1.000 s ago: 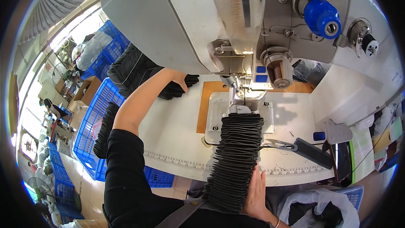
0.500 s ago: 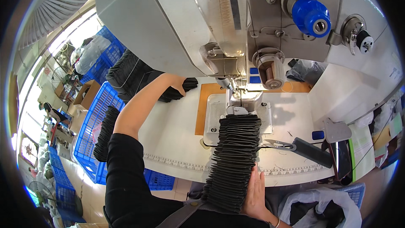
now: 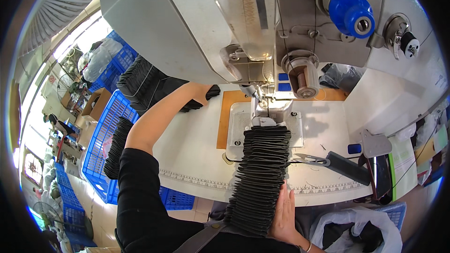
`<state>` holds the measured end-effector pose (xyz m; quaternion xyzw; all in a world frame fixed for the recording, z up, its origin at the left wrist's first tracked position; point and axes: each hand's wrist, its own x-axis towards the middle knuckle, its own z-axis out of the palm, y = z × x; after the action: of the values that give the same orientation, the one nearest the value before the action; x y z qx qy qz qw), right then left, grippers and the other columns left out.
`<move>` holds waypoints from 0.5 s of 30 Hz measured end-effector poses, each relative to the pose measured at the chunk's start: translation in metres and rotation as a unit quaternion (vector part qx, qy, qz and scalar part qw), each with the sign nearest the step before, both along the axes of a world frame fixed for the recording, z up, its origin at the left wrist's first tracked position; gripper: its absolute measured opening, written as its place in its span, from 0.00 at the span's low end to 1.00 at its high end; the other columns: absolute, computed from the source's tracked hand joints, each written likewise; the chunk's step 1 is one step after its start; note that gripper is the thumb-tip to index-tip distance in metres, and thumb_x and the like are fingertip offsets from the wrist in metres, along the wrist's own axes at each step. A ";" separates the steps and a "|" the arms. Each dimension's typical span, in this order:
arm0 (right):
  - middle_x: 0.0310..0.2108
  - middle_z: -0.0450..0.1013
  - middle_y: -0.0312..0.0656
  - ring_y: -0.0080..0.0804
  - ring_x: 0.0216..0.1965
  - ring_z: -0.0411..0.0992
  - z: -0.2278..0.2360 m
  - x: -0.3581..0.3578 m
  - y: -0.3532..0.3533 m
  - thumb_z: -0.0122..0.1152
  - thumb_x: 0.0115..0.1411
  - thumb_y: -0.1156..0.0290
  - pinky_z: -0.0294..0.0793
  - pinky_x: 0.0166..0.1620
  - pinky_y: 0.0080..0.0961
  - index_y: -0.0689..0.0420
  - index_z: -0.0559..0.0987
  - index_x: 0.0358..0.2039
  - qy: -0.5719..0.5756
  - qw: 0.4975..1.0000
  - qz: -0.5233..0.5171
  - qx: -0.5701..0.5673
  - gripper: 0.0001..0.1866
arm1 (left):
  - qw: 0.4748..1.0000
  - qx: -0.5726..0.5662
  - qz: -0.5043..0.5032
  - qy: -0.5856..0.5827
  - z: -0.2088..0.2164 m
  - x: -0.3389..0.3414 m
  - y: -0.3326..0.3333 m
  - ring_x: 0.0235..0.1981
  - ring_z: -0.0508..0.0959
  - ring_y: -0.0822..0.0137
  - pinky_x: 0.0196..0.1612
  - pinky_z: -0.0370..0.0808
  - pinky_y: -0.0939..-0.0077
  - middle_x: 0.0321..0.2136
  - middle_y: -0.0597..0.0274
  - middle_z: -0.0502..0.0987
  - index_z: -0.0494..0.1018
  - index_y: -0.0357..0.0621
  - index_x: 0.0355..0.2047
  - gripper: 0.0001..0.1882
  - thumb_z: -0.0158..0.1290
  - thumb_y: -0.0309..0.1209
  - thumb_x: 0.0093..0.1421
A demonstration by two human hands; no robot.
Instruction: Organizing stacks of shoe upper components and stitching them using a sewing machine.
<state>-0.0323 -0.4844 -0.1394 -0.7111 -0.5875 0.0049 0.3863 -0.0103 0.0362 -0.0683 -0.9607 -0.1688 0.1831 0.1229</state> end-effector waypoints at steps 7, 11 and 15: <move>0.61 0.43 0.78 0.72 0.64 0.46 -0.002 0.000 -0.001 0.64 0.50 0.67 0.42 0.63 0.63 0.81 0.40 0.61 -0.009 1.000 0.000 0.001 0.52 | 0.997 0.050 -0.045 0.034 -0.015 0.010 -0.013 0.56 0.66 0.36 0.52 0.64 0.34 0.57 0.38 0.61 0.44 0.56 0.68 0.55 0.63 0.37 0.43; 0.61 0.43 0.79 0.72 0.64 0.46 -0.001 0.000 -0.001 0.63 0.50 0.68 0.42 0.63 0.62 0.81 0.40 0.61 0.003 1.000 0.000 -0.002 0.51 | 0.985 0.146 -0.081 0.030 -0.017 0.004 -0.017 0.52 0.68 0.33 0.51 0.66 0.36 0.53 0.33 0.65 0.42 0.57 0.69 0.53 0.60 0.33 0.45; 0.61 0.43 0.79 0.71 0.64 0.47 0.002 -0.002 0.001 0.62 0.50 0.68 0.42 0.63 0.62 0.82 0.41 0.61 -0.012 1.000 0.001 -0.003 0.51 | 0.978 0.130 -0.136 -0.094 -0.026 -0.004 0.009 0.46 0.74 0.37 0.48 0.72 0.47 0.51 0.38 0.68 0.48 0.54 0.67 0.48 0.58 0.30 0.46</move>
<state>-0.0345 -0.4835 -0.1376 -0.7116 -0.5926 -0.0019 0.3774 -0.0138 0.0451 -0.0943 -0.9634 -0.0702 0.0498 0.2540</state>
